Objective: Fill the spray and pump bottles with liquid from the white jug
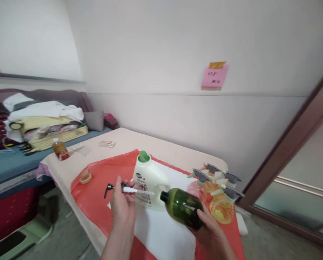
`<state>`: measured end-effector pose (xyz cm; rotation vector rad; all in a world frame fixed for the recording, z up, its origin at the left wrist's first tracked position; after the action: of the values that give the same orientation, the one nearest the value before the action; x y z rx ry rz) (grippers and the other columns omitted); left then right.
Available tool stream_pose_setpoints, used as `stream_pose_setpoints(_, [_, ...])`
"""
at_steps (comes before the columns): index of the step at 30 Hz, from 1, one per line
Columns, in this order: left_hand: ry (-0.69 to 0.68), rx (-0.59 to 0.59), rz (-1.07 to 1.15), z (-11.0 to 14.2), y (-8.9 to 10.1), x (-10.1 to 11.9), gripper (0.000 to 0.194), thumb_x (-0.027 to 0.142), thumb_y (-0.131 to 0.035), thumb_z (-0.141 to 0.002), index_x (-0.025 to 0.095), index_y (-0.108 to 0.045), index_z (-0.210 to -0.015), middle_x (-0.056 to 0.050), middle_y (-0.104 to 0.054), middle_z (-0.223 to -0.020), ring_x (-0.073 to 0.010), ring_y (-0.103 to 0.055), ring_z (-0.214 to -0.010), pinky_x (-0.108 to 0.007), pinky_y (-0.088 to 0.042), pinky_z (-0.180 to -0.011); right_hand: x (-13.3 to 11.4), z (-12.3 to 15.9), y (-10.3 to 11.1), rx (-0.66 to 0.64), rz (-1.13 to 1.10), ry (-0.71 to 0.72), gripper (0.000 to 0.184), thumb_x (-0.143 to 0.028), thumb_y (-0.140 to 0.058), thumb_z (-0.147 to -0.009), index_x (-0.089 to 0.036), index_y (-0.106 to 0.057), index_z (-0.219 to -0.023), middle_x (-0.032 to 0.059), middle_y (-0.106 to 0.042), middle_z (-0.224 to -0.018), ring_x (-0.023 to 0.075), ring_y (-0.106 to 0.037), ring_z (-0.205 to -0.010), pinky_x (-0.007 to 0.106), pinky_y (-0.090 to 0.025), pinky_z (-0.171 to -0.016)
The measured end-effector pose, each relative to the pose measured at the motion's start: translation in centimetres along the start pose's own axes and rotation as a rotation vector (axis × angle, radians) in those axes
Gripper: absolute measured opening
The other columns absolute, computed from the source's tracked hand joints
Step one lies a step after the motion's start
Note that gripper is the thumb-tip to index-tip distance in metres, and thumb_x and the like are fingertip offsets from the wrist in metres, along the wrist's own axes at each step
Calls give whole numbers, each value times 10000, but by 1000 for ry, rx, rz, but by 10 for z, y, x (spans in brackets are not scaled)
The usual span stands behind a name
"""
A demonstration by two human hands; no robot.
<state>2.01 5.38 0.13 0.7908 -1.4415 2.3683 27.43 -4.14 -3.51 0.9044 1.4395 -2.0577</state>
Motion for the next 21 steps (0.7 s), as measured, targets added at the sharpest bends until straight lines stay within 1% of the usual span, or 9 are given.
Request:
stream_pose_setpoints(3, [3, -22, -31, 6, -6, -10, 234, 325, -588, -866, 176, -539, -693, 9, -594, -608, -121, -615, -604, -237, -509, -612, 2, 0, -6, -56, -26, -4, 675, -396, -750, -678, -230, -526, -1293, 111, -603, -1297, 338, -579, -1141, 483, -468, -917])
stream_pose_setpoints(6, [7, -63, -78, 13, -11, -25, 238, 321, -590, -865, 170, -547, -685, 3, -596, -607, -124, -611, -602, -234, -501, -590, 11, 3, -11, -84, -63, -21, 679, -391, -734, -690, -236, -500, -1308, 108, -580, -1316, 322, -545, -1183, 484, -444, -947])
stream_pose_setpoints(10, [42, -149, -171, 29, -17, -49, 252, 374, -619, -847, 162, -591, -713, -27, -637, -660, -148, -631, -659, -251, -505, -611, 18, 6, -18, -138, -96, 3, 608, -373, -729, -698, -260, -515, -1256, 89, -549, -1330, 297, -544, -1160, 456, -442, -930])
stream_pose_setpoints(12, [77, -201, -218, 40, -20, -60, 277, 413, -643, -825, 156, -617, -726, -57, -672, -729, -175, -651, -729, -279, -519, -661, 18, 6, -20, -166, -70, 40, 634, -366, -749, -676, -276, -497, -1251, 76, -540, -1323, 281, -552, -1126, 427, -446, -909])
stream_pose_setpoints(14, [106, -246, -264, 49, -23, -68, 296, 435, -667, -799, 145, -644, -746, -84, -695, -800, -205, -661, -804, -308, -521, -718, 16, 6, -19, -173, -28, 80, 699, -368, -786, -629, -292, -475, -1250, 69, -530, -1321, 275, -555, -1101, 412, -448, -891])
stream_pose_setpoints(17, [119, -301, -323, 57, -26, -75, 343, 468, -668, -786, 128, -682, -825, -109, -711, -904, -227, -658, -866, -335, -508, -783, 13, 9, -17, -168, 22, 130, 758, -386, -809, -603, -314, -441, -1262, 73, -498, -1345, 291, -539, -1127, 419, -456, -881])
stream_pose_setpoints(19, [124, -325, -337, 59, -27, -77, 386, 493, -651, -790, 120, -695, -881, -118, -713, -954, -237, -654, -897, -351, -497, -819, 12, 13, -18, -170, 35, 145, 760, -390, -811, -612, -322, -432, -1267, 75, -485, -1356, 294, -528, -1147, 415, -464, -877])
stream_pose_setpoints(21, [130, -334, -331, 60, -28, -77, 389, 488, -646, -791, 119, -698, -899, -121, -714, -980, -249, -651, -932, -369, -485, -856, 13, 15, -20, -189, 35, 152, 749, -398, -814, -615, -320, -440, -1260, 74, -493, -1348, 282, -542, -1124, 399, -475, -862])
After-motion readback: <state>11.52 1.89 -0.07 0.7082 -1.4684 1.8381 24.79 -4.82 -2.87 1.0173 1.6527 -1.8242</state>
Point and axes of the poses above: each hand's wrist, its own z-axis away from the middle knuckle, its own y-axis out of the back of the hand, x = y × z, the point moved 9 cm from there along -z, towards the middle knuckle
